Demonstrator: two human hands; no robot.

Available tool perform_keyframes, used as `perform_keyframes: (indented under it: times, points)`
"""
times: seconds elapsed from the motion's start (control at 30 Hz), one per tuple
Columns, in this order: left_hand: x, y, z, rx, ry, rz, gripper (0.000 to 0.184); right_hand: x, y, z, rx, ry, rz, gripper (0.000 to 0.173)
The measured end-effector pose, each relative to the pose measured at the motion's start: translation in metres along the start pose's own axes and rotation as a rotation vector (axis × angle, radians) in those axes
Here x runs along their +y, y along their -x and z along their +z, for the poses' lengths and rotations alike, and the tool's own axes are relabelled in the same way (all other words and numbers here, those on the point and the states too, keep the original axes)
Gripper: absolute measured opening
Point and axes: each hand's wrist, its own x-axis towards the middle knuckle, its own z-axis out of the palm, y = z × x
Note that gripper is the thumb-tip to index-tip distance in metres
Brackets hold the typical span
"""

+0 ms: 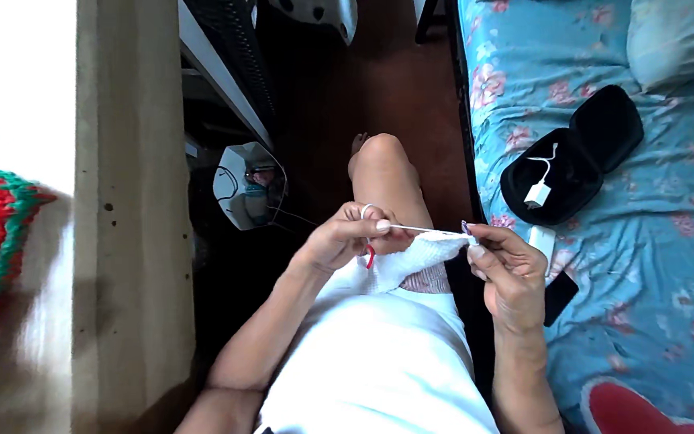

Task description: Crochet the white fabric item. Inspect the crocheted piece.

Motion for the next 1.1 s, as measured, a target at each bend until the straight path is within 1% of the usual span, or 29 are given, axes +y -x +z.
perform_keyframes:
  times: [0.1,0.17,0.2,0.27,0.3,0.33,0.37,0.5,0.63,0.7,0.77,0.83,0.93,1.1]
  points:
    - [0.004,0.004,-0.014,-0.097,-0.001,0.078,0.028,0.004,0.001,0.001,0.007,-0.05,0.026,0.022]
    - [0.004,0.002,-0.007,-0.096,0.019,0.117,0.025,0.006,0.002,0.003,0.014,-0.08,0.041,0.021]
    - [0.005,0.001,0.001,-0.083,0.008,0.109,0.041,0.007,0.002,0.005,0.013,-0.086,0.044,0.021]
    - [0.007,-0.005,0.021,-0.052,-0.074,0.057,0.079,0.008,0.003,0.009,0.009,-0.087,0.052,0.022]
    - [0.008,-0.009,0.031,-0.035,-0.127,0.034,0.093,0.008,0.004,0.012,0.008,-0.083,0.054,0.022]
    - [0.008,-0.012,0.041,-0.001,-0.167,0.017,0.1,0.009,0.006,0.014,0.006,-0.079,0.055,0.023]
    - [0.007,-0.014,0.049,0.048,-0.198,0.017,0.102,0.009,0.007,0.016,0.003,-0.075,0.054,0.024]
    - [0.008,-0.015,0.064,0.208,-0.292,0.052,0.096,0.011,0.012,0.017,-0.001,-0.054,0.038,0.027]
    - [0.008,-0.014,0.065,0.277,-0.264,0.037,0.089,0.015,0.014,0.013,-0.016,0.032,-0.027,0.026]
    - [0.009,-0.014,0.066,0.308,-0.245,0.014,0.086,0.017,0.013,0.009,-0.027,0.227,-0.133,0.025]
    - [0.01,-0.014,0.066,0.332,-0.246,0.003,0.082,0.014,0.012,0.005,-0.037,0.491,-0.254,0.026]
    - [0.01,-0.013,0.066,0.351,-0.254,0.002,0.08,0.012,0.011,0.002,-0.034,0.687,-0.344,0.028]
    - [0.01,-0.013,0.066,0.351,-0.271,0.005,0.078,0.007,0.012,0.003,-0.031,0.852,-0.435,0.029]
    - [0.009,-0.014,0.068,0.341,-0.316,0.03,0.078,0.001,0.013,0.011,0.033,1.064,-0.542,0.028]
